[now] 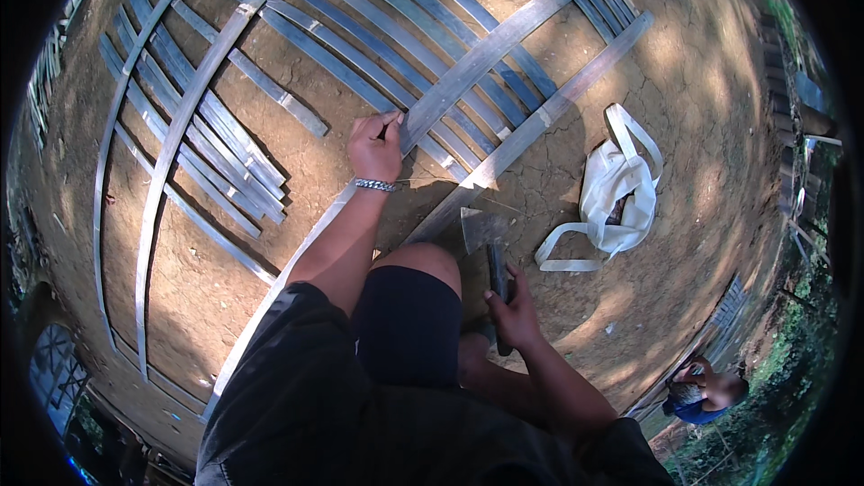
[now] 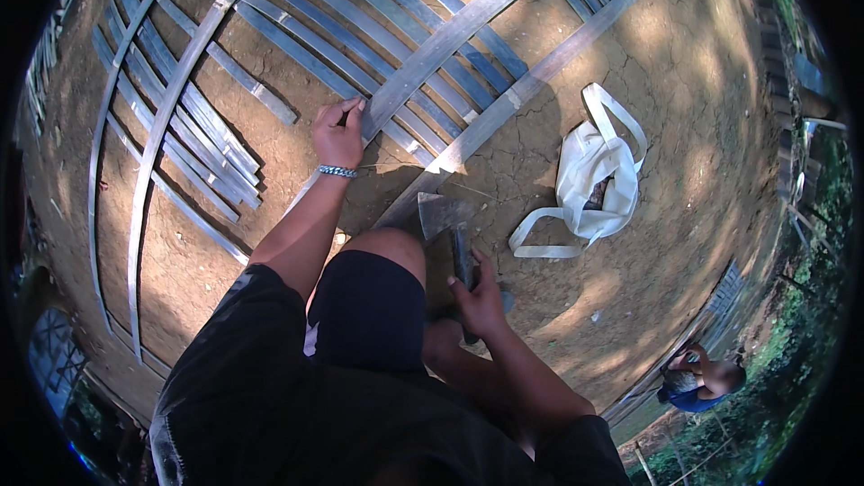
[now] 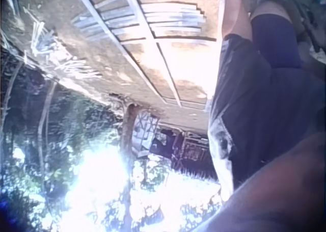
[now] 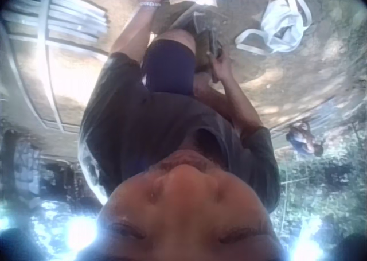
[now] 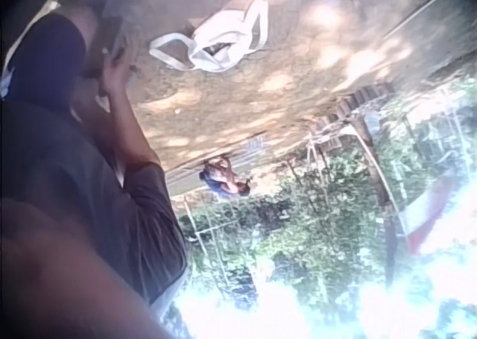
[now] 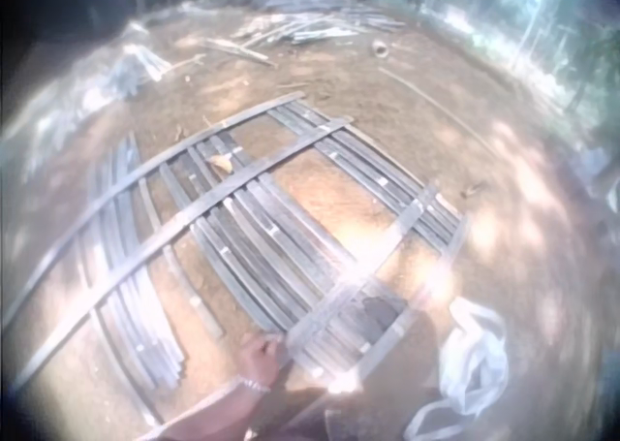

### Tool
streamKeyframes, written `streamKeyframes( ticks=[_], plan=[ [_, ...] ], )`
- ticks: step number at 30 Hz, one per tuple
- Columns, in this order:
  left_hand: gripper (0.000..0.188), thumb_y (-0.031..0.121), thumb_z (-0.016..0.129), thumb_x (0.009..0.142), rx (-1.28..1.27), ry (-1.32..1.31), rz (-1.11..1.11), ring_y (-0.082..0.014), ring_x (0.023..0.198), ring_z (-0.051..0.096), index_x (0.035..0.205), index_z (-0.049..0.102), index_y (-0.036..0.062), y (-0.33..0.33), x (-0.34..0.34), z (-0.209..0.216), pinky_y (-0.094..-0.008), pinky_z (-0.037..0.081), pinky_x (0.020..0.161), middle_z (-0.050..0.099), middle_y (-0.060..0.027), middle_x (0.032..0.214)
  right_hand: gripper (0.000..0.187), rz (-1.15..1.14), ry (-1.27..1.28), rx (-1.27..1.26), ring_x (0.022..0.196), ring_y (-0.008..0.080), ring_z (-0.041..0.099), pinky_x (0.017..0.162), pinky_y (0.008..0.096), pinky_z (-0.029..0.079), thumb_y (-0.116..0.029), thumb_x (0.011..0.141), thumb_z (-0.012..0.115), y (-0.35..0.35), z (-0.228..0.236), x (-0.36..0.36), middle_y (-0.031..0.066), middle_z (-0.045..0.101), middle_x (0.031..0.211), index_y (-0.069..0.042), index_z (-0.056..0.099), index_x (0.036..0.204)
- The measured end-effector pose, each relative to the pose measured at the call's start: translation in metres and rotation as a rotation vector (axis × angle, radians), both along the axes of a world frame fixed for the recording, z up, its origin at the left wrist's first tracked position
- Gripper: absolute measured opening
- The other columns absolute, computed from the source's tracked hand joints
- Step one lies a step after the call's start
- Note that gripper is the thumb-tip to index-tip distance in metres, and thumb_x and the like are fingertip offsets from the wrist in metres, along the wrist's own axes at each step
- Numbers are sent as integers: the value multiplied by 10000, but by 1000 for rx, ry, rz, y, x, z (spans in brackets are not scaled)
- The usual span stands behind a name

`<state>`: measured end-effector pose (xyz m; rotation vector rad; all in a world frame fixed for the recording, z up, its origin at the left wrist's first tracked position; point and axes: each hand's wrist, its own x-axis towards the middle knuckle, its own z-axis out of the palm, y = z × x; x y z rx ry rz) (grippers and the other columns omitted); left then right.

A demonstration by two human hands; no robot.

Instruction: The person constructs a bamboo panel on the ground by weaving and aligning bamboo strips and securing them using a hammer and small nails.

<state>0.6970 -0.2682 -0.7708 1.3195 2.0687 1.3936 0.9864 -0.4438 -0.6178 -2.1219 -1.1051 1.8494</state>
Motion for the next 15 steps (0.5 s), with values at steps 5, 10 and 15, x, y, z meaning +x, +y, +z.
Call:
streamKeyframes(
  ticks=[5, 10, 15],
  plan=[
    [77, 56, 823, 810, 3, 85, -57, -268, 846, 701, 880, 795, 68, 0, 1, 9, -377, 551, 793, 769, -98, 900, 714, -35, -12, -13, 1024, 222, 628, 909, 361, 505, -126, 965, 693, 9, 3, -1, 205, 620, 1183, -26, 298, 1552],
    [96, 71, 837, 790, -23, 145, -51, -277, 825, 709, 877, 797, 79, 0, 3, 17, -384, 559, 780, 772, -91, 895, 719, -33, -42, 67, 971, 190, 626, 832, 342, 524, -131, 969, 693, 14, -6, -2, 179, 619, 1141, -20, 292, 1555],
    [111, 82, 848, 780, -14, 158, -33, -272, 826, 714, 880, 802, 85, -1, 3, 14, -381, 562, 773, 774, -89, 903, 737, -89, 75, 47, 875, 123, 603, 731, 284, 506, -109, 957, 703, 36, 2, -21, 118, 622, 1052, -13, 285, 1556]
  ],
)
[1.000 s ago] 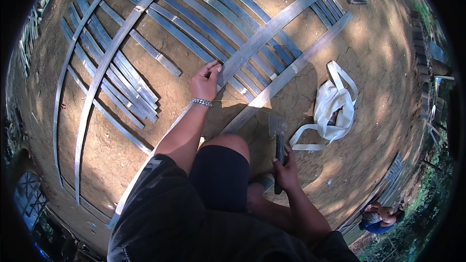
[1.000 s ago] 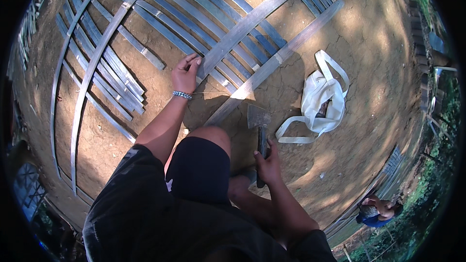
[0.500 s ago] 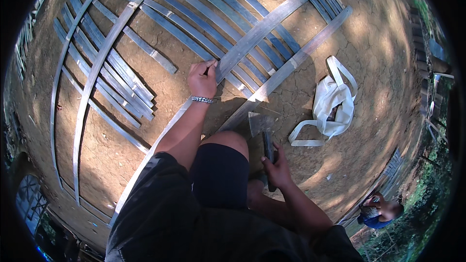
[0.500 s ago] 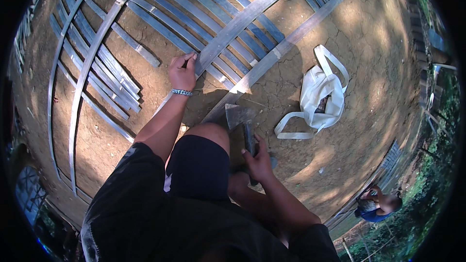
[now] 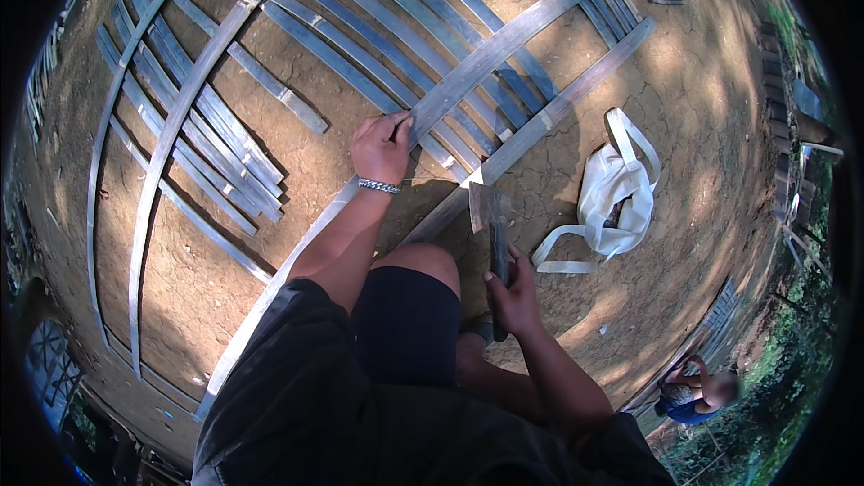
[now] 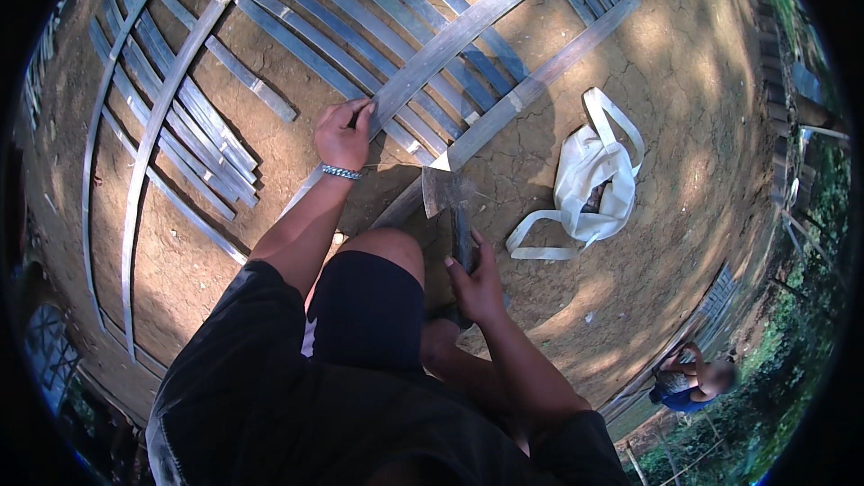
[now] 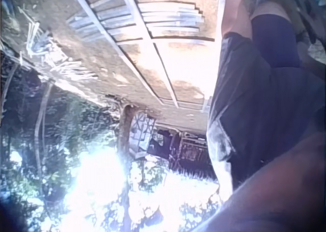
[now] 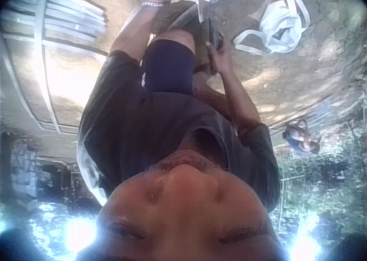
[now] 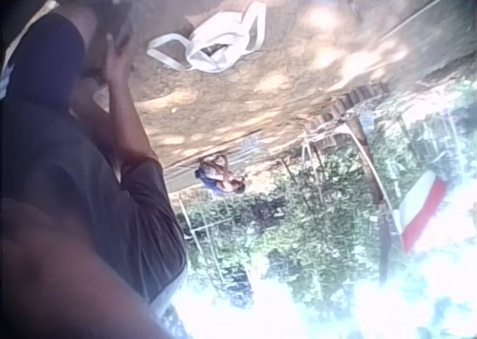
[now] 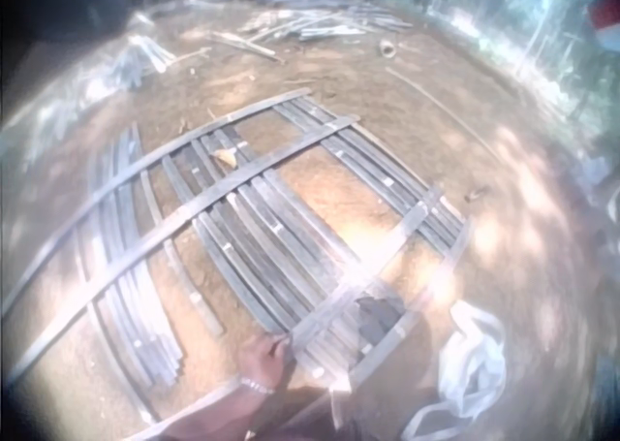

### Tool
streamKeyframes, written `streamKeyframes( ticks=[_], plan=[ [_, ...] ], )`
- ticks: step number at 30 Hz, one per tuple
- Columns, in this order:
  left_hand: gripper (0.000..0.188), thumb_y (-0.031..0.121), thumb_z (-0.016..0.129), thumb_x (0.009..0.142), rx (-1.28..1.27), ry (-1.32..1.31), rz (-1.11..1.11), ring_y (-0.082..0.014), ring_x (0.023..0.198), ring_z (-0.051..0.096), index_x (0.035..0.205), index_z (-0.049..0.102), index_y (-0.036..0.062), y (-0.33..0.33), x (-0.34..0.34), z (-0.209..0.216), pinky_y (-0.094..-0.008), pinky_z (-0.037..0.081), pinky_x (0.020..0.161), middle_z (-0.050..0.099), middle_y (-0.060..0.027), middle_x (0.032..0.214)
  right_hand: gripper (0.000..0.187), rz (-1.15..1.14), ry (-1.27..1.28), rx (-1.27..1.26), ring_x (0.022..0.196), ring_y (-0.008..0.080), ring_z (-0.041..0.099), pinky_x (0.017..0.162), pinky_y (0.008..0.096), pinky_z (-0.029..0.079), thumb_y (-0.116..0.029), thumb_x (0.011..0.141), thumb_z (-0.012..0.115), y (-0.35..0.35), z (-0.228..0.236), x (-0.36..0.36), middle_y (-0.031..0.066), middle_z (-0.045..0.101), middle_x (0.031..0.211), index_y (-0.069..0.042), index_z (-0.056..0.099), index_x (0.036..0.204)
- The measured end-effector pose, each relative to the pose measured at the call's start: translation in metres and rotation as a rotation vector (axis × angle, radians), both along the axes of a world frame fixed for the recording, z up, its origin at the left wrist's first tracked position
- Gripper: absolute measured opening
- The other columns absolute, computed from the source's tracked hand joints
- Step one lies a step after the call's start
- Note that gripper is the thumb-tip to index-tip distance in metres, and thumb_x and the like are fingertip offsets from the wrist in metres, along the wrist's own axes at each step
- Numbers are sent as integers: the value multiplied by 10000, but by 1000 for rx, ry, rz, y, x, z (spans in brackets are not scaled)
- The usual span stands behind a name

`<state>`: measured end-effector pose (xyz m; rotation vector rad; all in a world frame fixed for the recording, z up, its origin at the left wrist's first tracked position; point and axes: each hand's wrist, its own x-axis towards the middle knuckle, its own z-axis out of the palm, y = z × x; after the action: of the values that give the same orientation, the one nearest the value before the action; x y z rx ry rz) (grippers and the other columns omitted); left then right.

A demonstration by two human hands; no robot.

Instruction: The person constructs a bamboo panel on the ground by weaving and aligning bamboo strips and securing them using a hammer and small nails.

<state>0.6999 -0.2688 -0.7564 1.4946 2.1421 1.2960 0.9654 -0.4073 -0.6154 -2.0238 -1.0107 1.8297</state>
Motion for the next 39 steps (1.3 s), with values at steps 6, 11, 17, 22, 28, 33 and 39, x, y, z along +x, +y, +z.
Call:
streamKeyframes(
  ticks=[6, 11, 17, 22, 28, 33, 39],
  plan=[
    [124, 72, 846, 769, -58, 23, -19, -266, 846, 712, 884, 803, 87, -1, 0, 1, -383, 563, 781, 772, -92, 898, 759, -49, 248, 16, 715, 98, 567, 638, 267, 476, -61, 934, 710, 17, -1, -18, 60, 601, 948, -42, 284, 1562],
    [104, 69, 840, 769, -37, -44, -30, -263, 848, 699, 864, 801, 86, -1, -3, -2, -385, 559, 781, 772, -78, 892, 778, -72, 429, -2, 694, 97, 569, 608, 262, 460, -46, 927, 704, 44, 10, -38, 30, 587, 897, -60, 268, 1571],
    [96, 75, 834, 768, -14, -29, -70, -263, 843, 695, 854, 793, 93, 1, -3, -2, -381, 557, 773, 769, -73, 874, 780, 16, 367, 25, 700, 95, 560, 618, 263, 457, -73, 932, 707, 54, 8, -43, 26, 578, 889, -66, 264, 1574],
    [222, 100, 843, 759, -71, 7, -3, -259, 854, 696, 967, 767, 104, -1, 0, -2, -391, 547, 791, 769, -44, 853, 760, 58, 352, 15, 728, 98, 558, 649, 277, 467, -89, 944, 693, 53, -1, -44, 26, 575, 903, -59, 264, 1571],
    [338, 114, 832, 771, -75, 37, -13, -247, 873, 703, 1078, 690, 118, -3, -2, -10, -408, 517, 817, 770, 16, 865, 666, 89, 395, 21, 837, 131, 600, 754, 307, 504, -110, 984, 619, 80, -2, -66, 78, 618, 1036, -42, 303, 1566],
    [364, 110, 824, 773, -84, 98, -30, -231, 875, 705, 1104, 674, 120, -1, 0, -5, -394, 485, 797, 761, 19, 859, 636, 473, 59, 315, 989, 330, 680, 899, 429, 520, -151, 987, 590, 119, -28, -74, 218, 649, 1205, -11, 330, 1551],
    [323, 181, 797, 823, -140, 123, -27, -223, 855, 679, 1107, 658, 116, -4, 1, -3, -388, 454, 828, 743, 2, 870, 655, 622, -43, 298, 1069, 437, 669, 951, 466, 501, -195, 983, 591, 142, -34, -85, 290, 653, 1176, 0, 329, 1551]
  ],
)
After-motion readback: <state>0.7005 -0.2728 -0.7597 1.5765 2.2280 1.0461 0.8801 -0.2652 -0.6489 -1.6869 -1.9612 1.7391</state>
